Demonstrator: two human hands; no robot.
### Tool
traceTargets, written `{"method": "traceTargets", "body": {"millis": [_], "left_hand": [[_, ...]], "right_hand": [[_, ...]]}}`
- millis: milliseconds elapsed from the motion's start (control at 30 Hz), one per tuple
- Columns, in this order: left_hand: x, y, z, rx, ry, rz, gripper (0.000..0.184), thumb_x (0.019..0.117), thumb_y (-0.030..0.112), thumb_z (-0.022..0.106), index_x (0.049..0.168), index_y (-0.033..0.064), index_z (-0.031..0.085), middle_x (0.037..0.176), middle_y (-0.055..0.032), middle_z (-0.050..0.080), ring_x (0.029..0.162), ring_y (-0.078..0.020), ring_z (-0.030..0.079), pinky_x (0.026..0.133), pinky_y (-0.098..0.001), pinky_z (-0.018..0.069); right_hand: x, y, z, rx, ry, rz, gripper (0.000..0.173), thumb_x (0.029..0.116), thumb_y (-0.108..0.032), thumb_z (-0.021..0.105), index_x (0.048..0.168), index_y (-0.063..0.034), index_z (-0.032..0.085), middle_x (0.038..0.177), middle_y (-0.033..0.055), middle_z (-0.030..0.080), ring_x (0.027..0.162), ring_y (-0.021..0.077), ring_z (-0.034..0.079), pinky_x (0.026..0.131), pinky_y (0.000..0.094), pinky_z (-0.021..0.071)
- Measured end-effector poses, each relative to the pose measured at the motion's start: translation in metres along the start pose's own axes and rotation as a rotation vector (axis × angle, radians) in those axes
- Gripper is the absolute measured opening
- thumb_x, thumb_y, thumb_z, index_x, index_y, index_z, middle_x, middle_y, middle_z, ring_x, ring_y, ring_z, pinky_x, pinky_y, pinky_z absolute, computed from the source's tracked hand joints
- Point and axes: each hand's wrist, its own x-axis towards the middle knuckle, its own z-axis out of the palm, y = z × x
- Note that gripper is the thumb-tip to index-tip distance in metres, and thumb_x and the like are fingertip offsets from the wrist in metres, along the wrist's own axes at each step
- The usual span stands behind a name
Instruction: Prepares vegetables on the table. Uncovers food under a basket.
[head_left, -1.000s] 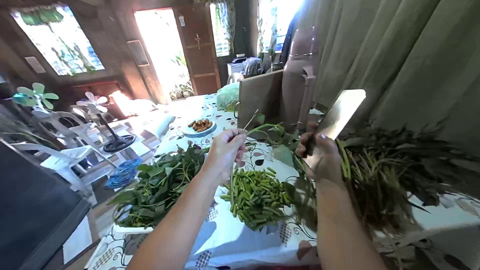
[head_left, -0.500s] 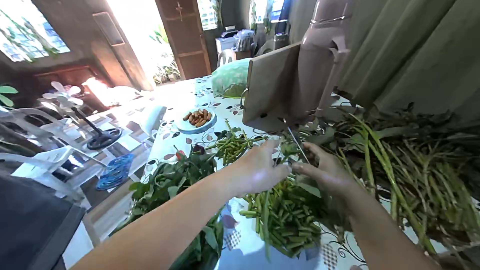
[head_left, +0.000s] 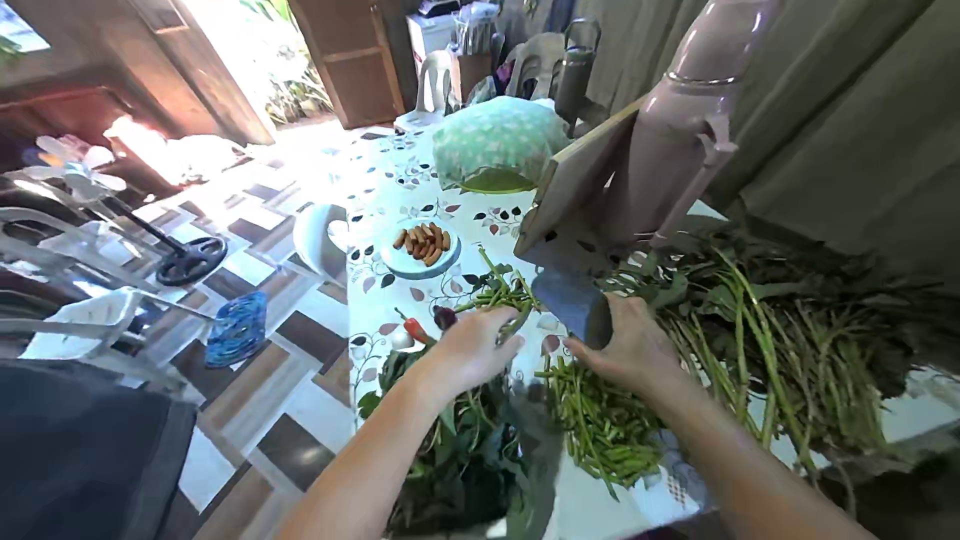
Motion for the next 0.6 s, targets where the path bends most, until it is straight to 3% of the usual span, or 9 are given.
{"method": "traceTargets", "body": {"millis": [100, 200, 233, 300, 367, 400, 467, 533, 600], "left_hand": [[-0.025, -0.032, -0.008, 0.059, 0.083, -0.175, 0.045, 0.1063, 0.026, 0.055, 0.147, 0.005, 0.053, 0.148, -0.0203, 0.053, 0.136, -0.0365, 0.051, 0.112, -0.0576, 0.0395], [-0.04, -0.068, -0.014, -0.002, 0.057, -0.271, 0.049, 0.1085, 0.03, 0.051, 0.148, 0.002, 0.051, 0.147, -0.0228, 0.053, 0.138, -0.0373, 0.049, 0.114, -0.057, 0.0376], [-0.04, -0.078, -0.017, -0.004, 0.043, -0.294, 0.049, 0.1094, 0.032, 0.048, 0.149, 0.0022, 0.05, 0.148, -0.0226, 0.052, 0.139, -0.037, 0.048, 0.115, -0.0577, 0.0365], [-0.034, -0.088, -0.021, 0.004, 0.032, -0.314, 0.049, 0.1105, 0.031, 0.044, 0.15, 0.0031, 0.049, 0.148, -0.0222, 0.052, 0.14, -0.0374, 0.047, 0.115, -0.0592, 0.0352], [-0.022, -0.094, -0.023, -0.063, 0.085, -0.285, 0.045, 0.1112, 0.027, 0.042, 0.148, 0.0025, 0.051, 0.146, -0.0226, 0.054, 0.137, -0.0376, 0.051, 0.114, -0.0577, 0.0375], [-0.015, -0.097, -0.021, -0.156, 0.145, -0.273, 0.042, 0.1116, 0.025, 0.04, 0.144, 0.0012, 0.054, 0.141, -0.0233, 0.058, 0.131, -0.0369, 0.056, 0.111, -0.0564, 0.041], [-0.001, -0.098, -0.015, -0.487, 0.324, -0.297, 0.041, 0.1131, 0.023, 0.034, 0.134, -0.002, 0.059, 0.121, -0.0236, 0.065, 0.109, -0.0328, 0.063, 0.095, -0.0522, 0.0496], [0.005, -0.092, -0.019, -0.862, 0.451, -0.304, 0.044, 0.1138, 0.024, 0.028, 0.134, -0.0004, 0.058, 0.113, -0.0172, 0.067, 0.097, -0.0231, 0.065, 0.087, -0.0428, 0.0537], [0.003, -0.087, -0.026, -1.076, 0.456, -0.261, 0.05, 0.114, 0.028, 0.019, 0.129, 0.0008, 0.057, 0.098, -0.011, 0.068, 0.08, -0.0177, 0.067, 0.073, -0.036, 0.057]], "right_hand": [[-0.012, -0.047, 0.002, 0.26, -0.198, 0.044, 0.078, 0.086, -0.048, 0.077, 0.137, 0.0055, 0.054, 0.125, 0.0291, 0.059, 0.112, 0.042, 0.061, 0.095, 0.0612, 0.0486], [-0.023, -0.084, 0.026, 0.512, -0.309, 0.152, 0.066, 0.0911, -0.046, 0.073, 0.133, 0.0021, 0.056, 0.118, 0.0229, 0.062, 0.1, 0.032, 0.065, 0.085, 0.0519, 0.056], [-0.023, -0.096, 0.035, 0.521, -0.307, 0.16, 0.067, 0.0908, -0.048, 0.072, 0.133, 0.002, 0.055, 0.12, 0.0226, 0.061, 0.101, 0.0314, 0.065, 0.085, 0.0507, 0.0557], [-0.021, -0.118, 0.046, 0.491, -0.295, 0.161, 0.075, 0.0882, -0.048, 0.075, 0.137, 0.0045, 0.053, 0.13, 0.0264, 0.058, 0.115, 0.0364, 0.06, 0.098, 0.0545, 0.0489], [-0.015, -0.135, 0.053, 0.409, -0.292, 0.161, 0.082, 0.085, -0.051, 0.078, 0.139, 0.0043, 0.052, 0.134, 0.0269, 0.056, 0.121, 0.0391, 0.058, 0.102, 0.0564, 0.0465], [-0.011, -0.14, 0.055, 0.358, -0.299, 0.166, 0.085, 0.0831, -0.054, 0.079, 0.141, 0.0025, 0.051, 0.136, 0.0258, 0.056, 0.123, 0.0391, 0.057, 0.103, 0.0573, 0.046], [-0.005, -0.142, 0.057, 0.265, -0.277, 0.152, 0.091, 0.0801, -0.058, 0.078, 0.144, 0.0007, 0.05, 0.136, 0.0244, 0.056, 0.124, 0.0399, 0.055, 0.103, 0.0601, 0.0436], [-0.001, -0.141, 0.059, 0.222, -0.214, 0.13, 0.093, 0.079, -0.058, 0.078, 0.144, 0.001, 0.049, 0.135, 0.0253, 0.056, 0.125, 0.0414, 0.055, 0.102, 0.0601, 0.0441], [-0.002, -0.143, 0.064, 0.21, -0.154, 0.129, 0.094, 0.0783, -0.056, 0.079, 0.144, 0.0039, 0.049, 0.134, 0.0281, 0.056, 0.122, 0.0441, 0.057, 0.1, 0.0602, 0.0459]]}}
